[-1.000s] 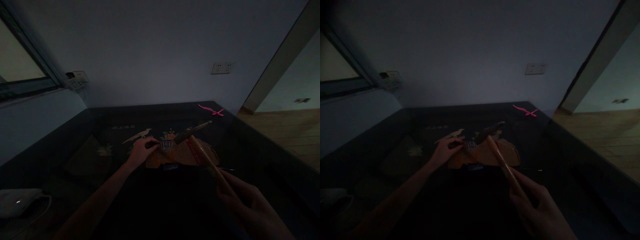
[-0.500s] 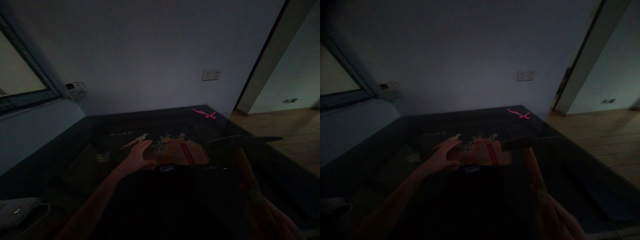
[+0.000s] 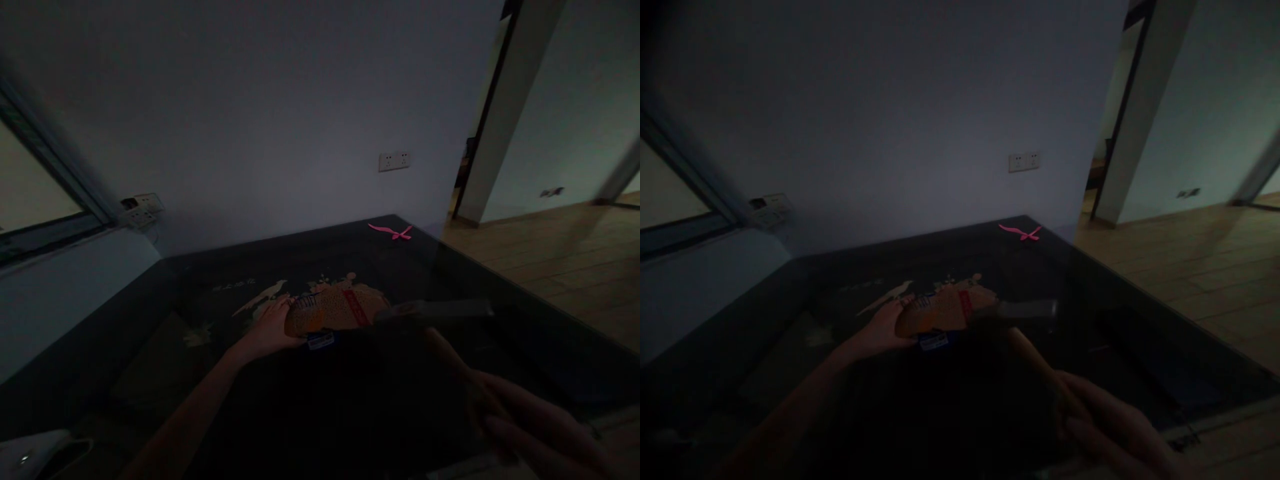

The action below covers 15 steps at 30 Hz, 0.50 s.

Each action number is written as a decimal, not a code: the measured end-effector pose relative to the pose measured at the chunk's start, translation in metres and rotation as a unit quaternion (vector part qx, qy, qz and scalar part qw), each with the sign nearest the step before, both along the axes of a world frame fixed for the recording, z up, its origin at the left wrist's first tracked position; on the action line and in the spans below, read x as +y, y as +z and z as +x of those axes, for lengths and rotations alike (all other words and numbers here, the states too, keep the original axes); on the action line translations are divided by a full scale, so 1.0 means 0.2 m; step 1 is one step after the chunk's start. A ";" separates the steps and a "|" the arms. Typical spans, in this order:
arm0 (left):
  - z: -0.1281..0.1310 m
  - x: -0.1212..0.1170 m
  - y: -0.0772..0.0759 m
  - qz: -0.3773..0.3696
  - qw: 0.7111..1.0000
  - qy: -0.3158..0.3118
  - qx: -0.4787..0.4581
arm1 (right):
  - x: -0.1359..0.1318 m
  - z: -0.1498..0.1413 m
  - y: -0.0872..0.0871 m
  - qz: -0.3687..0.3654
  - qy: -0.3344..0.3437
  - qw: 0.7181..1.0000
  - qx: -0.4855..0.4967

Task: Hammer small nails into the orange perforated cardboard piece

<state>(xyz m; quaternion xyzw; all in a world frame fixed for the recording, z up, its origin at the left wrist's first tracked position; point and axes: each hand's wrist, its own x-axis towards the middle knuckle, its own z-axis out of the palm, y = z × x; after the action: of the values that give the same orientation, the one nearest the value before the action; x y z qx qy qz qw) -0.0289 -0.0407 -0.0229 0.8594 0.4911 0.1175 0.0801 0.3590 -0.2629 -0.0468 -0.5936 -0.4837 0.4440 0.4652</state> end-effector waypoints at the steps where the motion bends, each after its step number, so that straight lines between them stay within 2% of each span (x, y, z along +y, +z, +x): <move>1: 0.01 0.01 -0.01 0.006 1.000 0.004 -0.005 | 0.01 0.04 0.01 0.010 -0.001 0.999 -0.034; 4: 0.05 0.03 -0.02 0.022 1.000 0.007 -0.013 | 0.02 0.10 0.04 0.057 -0.038 0.990 -0.125; 6: 0.09 0.05 -0.01 0.021 1.000 0.000 -0.012 | 0.03 0.12 0.06 0.079 -0.039 0.980 -0.177; 9: 0.18 0.10 0.01 0.009 1.000 -0.014 -0.012 | 0.07 0.12 0.08 0.090 0.003 0.964 -0.250; 13: 0.32 0.20 0.03 0.009 1.000 -0.025 -0.006 | 0.18 0.11 0.08 0.093 0.070 0.912 -0.394; 15: 0.40 0.27 0.03 0.010 1.000 -0.029 -0.004 | 0.26 0.09 0.08 0.093 0.093 0.894 -0.429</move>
<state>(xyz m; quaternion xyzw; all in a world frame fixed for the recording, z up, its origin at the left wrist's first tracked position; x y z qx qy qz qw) 0.0509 0.0130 -0.0168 0.8738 0.4642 0.1229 0.0768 0.3778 -0.2114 -0.0315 -0.6328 -0.7282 0.1402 0.2227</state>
